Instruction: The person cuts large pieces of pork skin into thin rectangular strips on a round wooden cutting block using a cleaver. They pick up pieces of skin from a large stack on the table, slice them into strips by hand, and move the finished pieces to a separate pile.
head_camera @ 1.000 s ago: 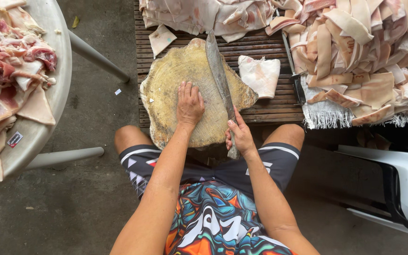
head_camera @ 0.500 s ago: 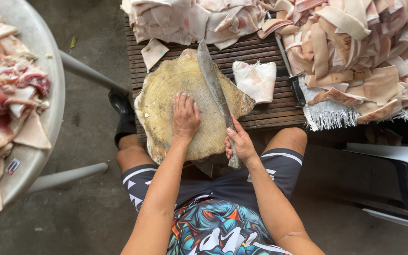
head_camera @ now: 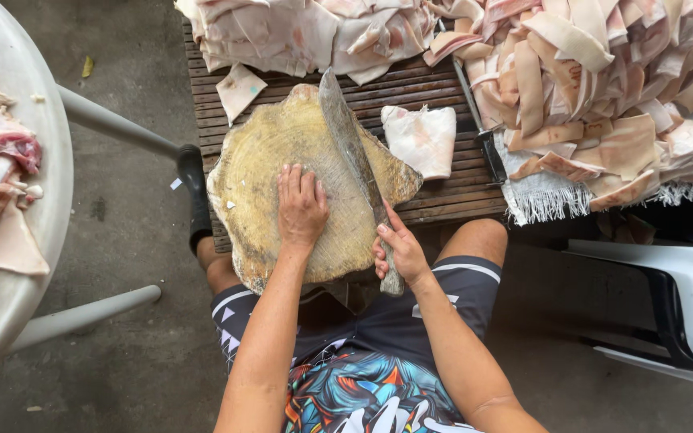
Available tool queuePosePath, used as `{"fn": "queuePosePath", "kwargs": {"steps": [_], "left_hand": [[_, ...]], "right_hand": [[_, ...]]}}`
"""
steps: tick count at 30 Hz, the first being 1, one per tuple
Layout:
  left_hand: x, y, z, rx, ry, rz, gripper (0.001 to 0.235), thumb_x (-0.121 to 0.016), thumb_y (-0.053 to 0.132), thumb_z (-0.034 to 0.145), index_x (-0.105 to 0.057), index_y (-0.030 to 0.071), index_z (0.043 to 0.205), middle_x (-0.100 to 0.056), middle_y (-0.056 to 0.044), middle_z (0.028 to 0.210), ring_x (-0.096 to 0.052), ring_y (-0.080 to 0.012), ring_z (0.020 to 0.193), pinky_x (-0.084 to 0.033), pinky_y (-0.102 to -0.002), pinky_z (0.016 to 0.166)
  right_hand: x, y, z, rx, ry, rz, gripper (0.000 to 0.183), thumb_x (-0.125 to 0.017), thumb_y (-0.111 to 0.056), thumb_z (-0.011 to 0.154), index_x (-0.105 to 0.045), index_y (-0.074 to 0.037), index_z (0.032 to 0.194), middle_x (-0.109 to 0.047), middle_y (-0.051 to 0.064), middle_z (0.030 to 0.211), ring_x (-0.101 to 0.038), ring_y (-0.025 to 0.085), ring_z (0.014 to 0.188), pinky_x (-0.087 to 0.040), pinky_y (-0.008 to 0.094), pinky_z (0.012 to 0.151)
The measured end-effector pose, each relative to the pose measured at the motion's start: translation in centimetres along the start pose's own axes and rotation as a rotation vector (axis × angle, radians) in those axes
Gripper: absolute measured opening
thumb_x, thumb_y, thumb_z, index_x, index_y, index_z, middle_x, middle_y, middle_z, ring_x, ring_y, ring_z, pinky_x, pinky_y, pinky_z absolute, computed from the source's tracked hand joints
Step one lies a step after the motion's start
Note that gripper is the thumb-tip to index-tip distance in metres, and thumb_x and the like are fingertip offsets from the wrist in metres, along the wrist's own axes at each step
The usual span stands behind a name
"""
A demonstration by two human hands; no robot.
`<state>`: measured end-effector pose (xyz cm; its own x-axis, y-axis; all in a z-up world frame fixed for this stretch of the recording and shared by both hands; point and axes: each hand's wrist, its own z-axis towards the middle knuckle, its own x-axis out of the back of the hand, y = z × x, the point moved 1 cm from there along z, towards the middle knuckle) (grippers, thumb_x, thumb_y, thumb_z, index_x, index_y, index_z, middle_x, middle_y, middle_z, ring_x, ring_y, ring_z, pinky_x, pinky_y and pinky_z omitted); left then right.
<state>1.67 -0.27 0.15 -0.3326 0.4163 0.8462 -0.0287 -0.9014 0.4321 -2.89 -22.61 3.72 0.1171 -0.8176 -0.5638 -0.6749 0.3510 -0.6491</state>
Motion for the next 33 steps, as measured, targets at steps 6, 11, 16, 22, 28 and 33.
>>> {"fn": "queuePosePath", "kwargs": {"steps": [6,11,16,22,28,33], "left_hand": [[0.2,0.0,-1.1,0.003,-0.010,0.007,0.027,-0.059,0.017,0.102,-0.061,-0.001,0.122,-0.055,-0.027,0.140,-0.044,-0.0457,0.142,-0.034,-0.056,0.122],[0.1,0.2,-0.4,0.026,-0.041,-0.024,0.028,-0.058,0.017,0.103,-0.061,-0.003,0.123,-0.054,-0.028,0.140,-0.044,-0.0457,0.142,-0.032,-0.056,0.122],[1.1,0.2,0.1,0.047,-0.011,-0.122,0.024,-0.059,0.016,0.102,-0.066,-0.001,0.117,-0.060,-0.026,0.136,-0.048,-0.0453,0.139,-0.034,-0.054,0.121],[1.0,-0.4,-0.6,0.086,-0.013,-0.186,0.021,-0.062,0.016,0.101,-0.069,0.000,0.112,-0.062,-0.026,0.133,-0.051,-0.0443,0.137,-0.036,-0.054,0.121],[-0.1,0.8,1.0,0.162,-0.037,-0.239,0.020,-0.062,0.017,0.101,-0.071,0.003,0.113,-0.067,-0.021,0.130,-0.052,-0.0417,0.138,-0.035,-0.053,0.121],[-2.3,2.9,4.7,0.127,-0.066,-0.321,0.020,-0.062,0.017,0.100,-0.070,0.004,0.114,-0.069,-0.019,0.127,-0.057,-0.0400,0.133,-0.040,-0.051,0.119]], "right_hand": [[0.4,1.0,-0.5,-0.010,-0.011,0.019,0.072,-0.053,-0.020,0.103,-0.020,-0.037,0.165,-0.049,0.005,0.069,-0.049,0.013,0.047,-0.050,0.033,0.045],[0.4,0.3,0.0,-0.024,0.010,0.006,0.074,-0.055,-0.017,0.101,-0.022,-0.034,0.165,-0.049,0.005,0.067,-0.049,0.013,0.045,-0.050,0.033,0.043],[0.1,0.1,-0.2,-0.043,0.024,0.060,0.076,-0.055,-0.013,0.098,-0.021,-0.034,0.164,-0.049,0.005,0.066,-0.049,0.013,0.044,-0.050,0.033,0.042],[1.0,1.0,-1.2,0.029,0.005,0.034,0.078,-0.056,-0.007,0.098,-0.023,-0.029,0.165,-0.051,0.005,0.069,-0.051,0.013,0.047,-0.051,0.031,0.047],[2.1,-0.1,-0.4,0.082,0.023,0.005,0.077,-0.055,-0.004,0.099,-0.022,-0.028,0.165,-0.051,0.005,0.069,-0.051,0.012,0.049,-0.051,0.030,0.048],[3.1,-1.6,1.1,0.144,0.058,0.021,0.078,-0.054,-0.003,0.098,-0.021,-0.029,0.164,-0.052,0.005,0.070,-0.051,0.012,0.050,-0.051,0.031,0.048]]}}
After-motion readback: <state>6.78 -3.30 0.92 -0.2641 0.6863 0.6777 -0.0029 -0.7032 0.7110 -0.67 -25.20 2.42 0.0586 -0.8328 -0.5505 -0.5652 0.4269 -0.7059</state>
